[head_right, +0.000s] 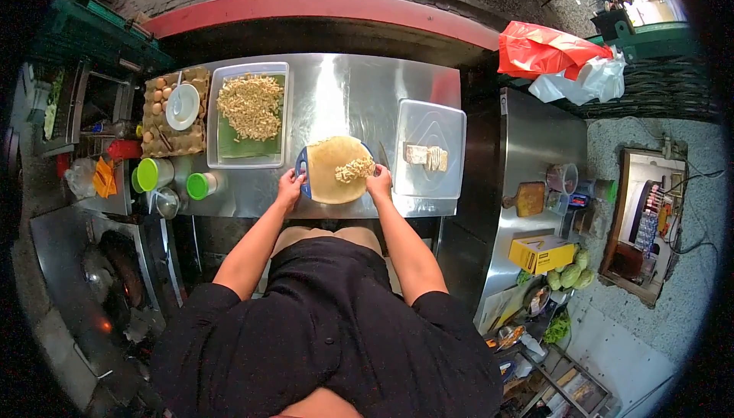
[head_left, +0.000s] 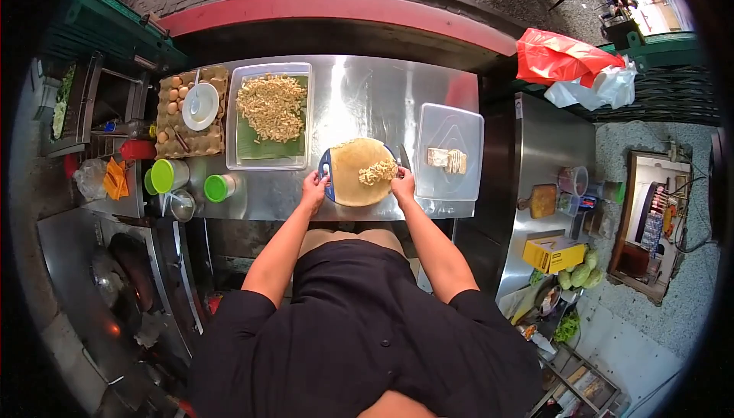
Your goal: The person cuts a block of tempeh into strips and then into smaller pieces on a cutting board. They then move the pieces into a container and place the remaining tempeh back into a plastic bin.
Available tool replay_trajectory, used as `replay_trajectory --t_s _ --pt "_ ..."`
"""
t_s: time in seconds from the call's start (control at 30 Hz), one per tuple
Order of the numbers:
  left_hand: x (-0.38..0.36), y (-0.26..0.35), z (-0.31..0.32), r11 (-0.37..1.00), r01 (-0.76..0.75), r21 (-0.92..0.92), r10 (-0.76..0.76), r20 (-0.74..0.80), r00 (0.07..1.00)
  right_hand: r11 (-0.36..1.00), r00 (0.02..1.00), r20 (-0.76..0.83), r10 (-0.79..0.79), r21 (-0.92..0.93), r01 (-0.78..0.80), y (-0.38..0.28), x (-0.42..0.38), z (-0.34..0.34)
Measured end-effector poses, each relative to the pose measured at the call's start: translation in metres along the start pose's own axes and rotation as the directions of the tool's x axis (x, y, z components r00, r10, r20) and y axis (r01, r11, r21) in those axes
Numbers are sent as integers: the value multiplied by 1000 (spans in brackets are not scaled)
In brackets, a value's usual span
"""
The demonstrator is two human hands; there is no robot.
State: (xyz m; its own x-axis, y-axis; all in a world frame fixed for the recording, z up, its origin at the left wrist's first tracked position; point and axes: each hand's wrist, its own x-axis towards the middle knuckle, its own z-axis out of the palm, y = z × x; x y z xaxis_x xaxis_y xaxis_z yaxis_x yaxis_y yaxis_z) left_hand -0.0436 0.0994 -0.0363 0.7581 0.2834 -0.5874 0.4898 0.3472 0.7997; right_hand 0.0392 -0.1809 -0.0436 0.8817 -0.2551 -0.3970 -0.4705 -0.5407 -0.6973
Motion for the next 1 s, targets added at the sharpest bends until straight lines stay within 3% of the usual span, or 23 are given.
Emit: replay_trajectory --t_s 0.1,0.17,0.3,0.43,0.5,0.6,0.7,0.83,0.93,1.0 --pt "-5 7 -4 1000 -19 3 19 61 998 993 998 67 19 113 -26 9 8 0" --pt "-5 8 -10 997 -70 -14 71 92 993 997 998 -15 -56 49 57 -29 -10 -13" --pt "-32 49 -19 986 -136 -93 143 78 987 978 979 -12 -203 49 204 -93 -26 -31" --pt "-58 87 -39 957 -220 -187 218 -32 975 915 920 37 -390 127 383 -166 -28 -14" --pt "-79 113 -50 951 -161 -263 128 -140 982 903 903 67 -425 102 418 -207 -30 7" --pt "-75 104 -74 902 -240 -360 151 -258 954 828 809 179 -560 126 546 -247 -21 56" --pt "-69 103 -94 836 -312 -452 137 -378 916 787 722 315 -616 198 585 -275 -5 111" --pt "-49 102 -119 774 -401 -491 118 -510 852 800 591 544 -596 337 497 -296 14 166" --pt "-39 107 -129 793 -394 -466 69 -573 817 844 534 657 -532 358 400 -300 21 190" --pt "-32 102 -136 825 -384 -415 65 -604 794 848 570 638 -518 299 437 -298 18 196"
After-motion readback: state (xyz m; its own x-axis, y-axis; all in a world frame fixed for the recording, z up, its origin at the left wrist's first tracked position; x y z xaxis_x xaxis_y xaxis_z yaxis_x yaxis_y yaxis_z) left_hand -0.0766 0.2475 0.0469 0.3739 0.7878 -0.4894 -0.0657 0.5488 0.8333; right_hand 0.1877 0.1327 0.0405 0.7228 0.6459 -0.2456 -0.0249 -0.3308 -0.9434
